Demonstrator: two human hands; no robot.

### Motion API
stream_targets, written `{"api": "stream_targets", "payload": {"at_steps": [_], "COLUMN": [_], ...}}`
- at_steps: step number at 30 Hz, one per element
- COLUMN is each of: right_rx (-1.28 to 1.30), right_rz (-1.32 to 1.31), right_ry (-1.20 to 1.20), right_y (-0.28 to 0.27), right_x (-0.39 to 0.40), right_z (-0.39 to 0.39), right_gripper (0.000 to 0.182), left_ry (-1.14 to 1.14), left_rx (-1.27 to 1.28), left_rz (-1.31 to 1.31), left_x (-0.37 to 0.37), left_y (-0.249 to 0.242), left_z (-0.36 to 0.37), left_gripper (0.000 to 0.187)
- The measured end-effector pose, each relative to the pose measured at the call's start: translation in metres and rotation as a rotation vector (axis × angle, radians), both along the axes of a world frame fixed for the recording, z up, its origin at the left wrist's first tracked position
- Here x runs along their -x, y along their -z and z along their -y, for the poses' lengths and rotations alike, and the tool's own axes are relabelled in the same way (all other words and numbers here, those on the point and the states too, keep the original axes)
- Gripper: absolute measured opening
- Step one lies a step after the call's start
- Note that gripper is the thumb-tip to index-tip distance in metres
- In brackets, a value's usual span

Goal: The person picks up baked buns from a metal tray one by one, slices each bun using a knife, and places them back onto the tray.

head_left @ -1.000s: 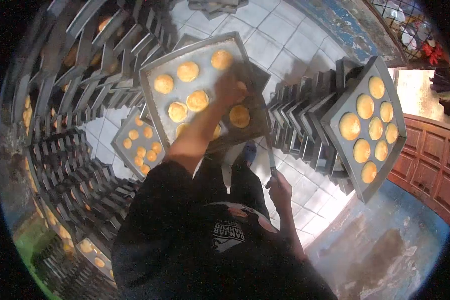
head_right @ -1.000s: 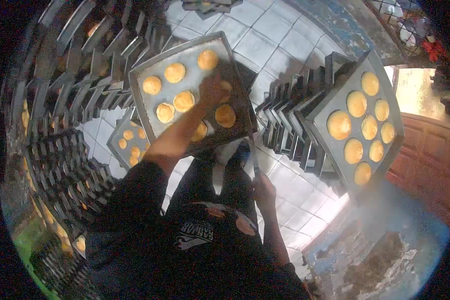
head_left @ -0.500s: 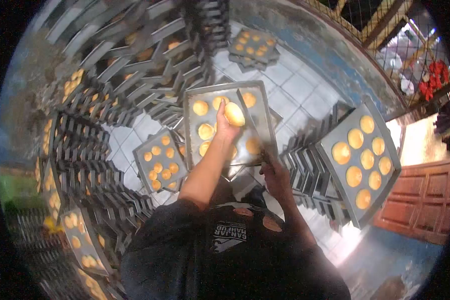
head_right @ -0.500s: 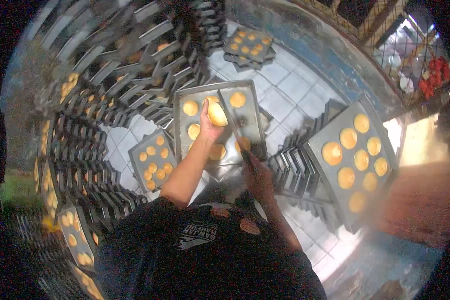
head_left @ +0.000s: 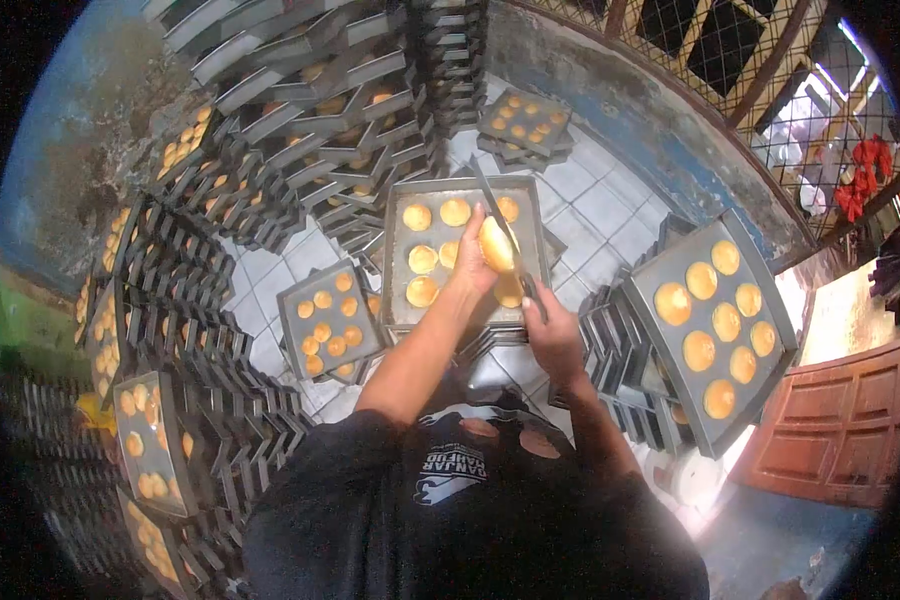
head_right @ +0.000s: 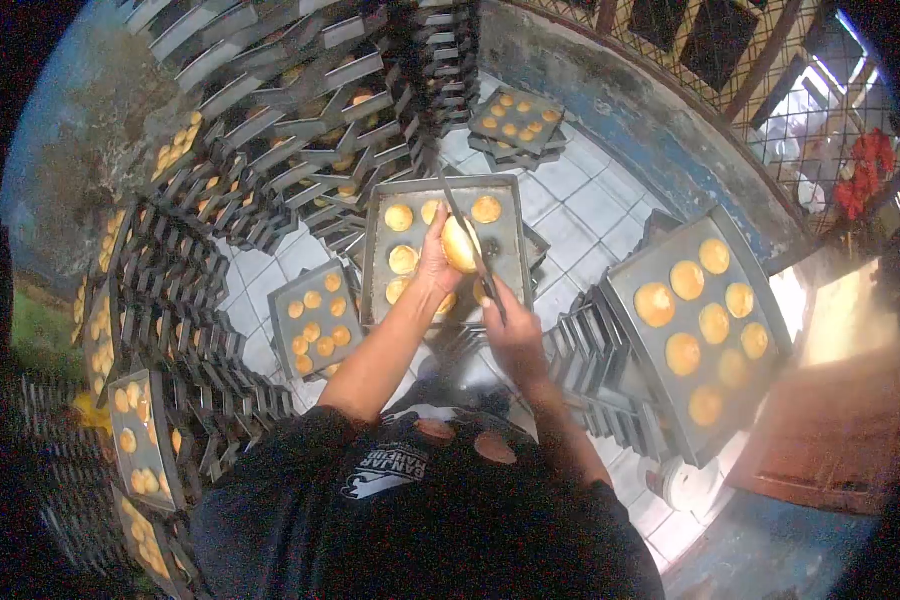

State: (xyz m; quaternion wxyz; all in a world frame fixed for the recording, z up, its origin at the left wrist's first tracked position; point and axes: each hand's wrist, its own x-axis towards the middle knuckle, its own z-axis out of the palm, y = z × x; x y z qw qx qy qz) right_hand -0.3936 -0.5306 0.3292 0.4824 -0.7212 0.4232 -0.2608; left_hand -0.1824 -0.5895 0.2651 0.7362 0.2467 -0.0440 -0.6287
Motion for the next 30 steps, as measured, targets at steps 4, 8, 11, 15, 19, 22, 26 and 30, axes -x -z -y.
{"api": "stream_targets", "payload": {"at_steps": [4, 8, 11, 15, 19, 22, 26, 30], "right_rx": [0.131, -0.014, 0.079, 0.126, 0.139, 0.045, 0.010, 0.086], "right_rz": [-0.043, -0.065, 0.068, 0.031, 0.014, 0.069, 0.064, -0.018], "right_ry": [-0.054, -0.043, 0.011, -0.014, -0.043, 0.008, -0.055, -0.059], "right_y": [0.017, 0.018, 0.009, 0.012, 0.040, 0.014, 0.013, 0.050], "right_x": [0.021, 0.035, 0.014, 0.027, 0.043, 0.030, 0.036, 0.052], "right_z": [-0.016, -0.027, -0.005, -0.005, -0.017, -0.003, 0.002, -0.018], "right_gripper": [0.044, 0.044, 0.044, 0.044, 0.042, 0.043, 0.043, 0.043], "left_ry": [-0.157, -0.134, -0.037, -0.116, -0.080, -0.042, -0.109, -0.134], "left_rx": [-0.015, -0.068, -0.071, -0.007, -0.015, -0.081, -0.030, -0.114], "left_rz": [-0.037, -0.004, 0.009, -0.076, 0.075, 0.068, 0.024, 0.156], "left_x": [-0.013, -0.020, 0.035, 0.008, -0.009, 0.040, 0.013, 0.005], "left_y": [-0.012, 0.006, -0.009, -0.003, -0.001, -0.004, -0.002, -0.018], "left_z": [-0.005, -0.005, -0.013, -0.007, -0.014, -0.014, -0.007, -0.021], "left_gripper": [0.043, 0.044, 0.039, 0.044, 0.043, 0.041, 0.045, 0.047]}}
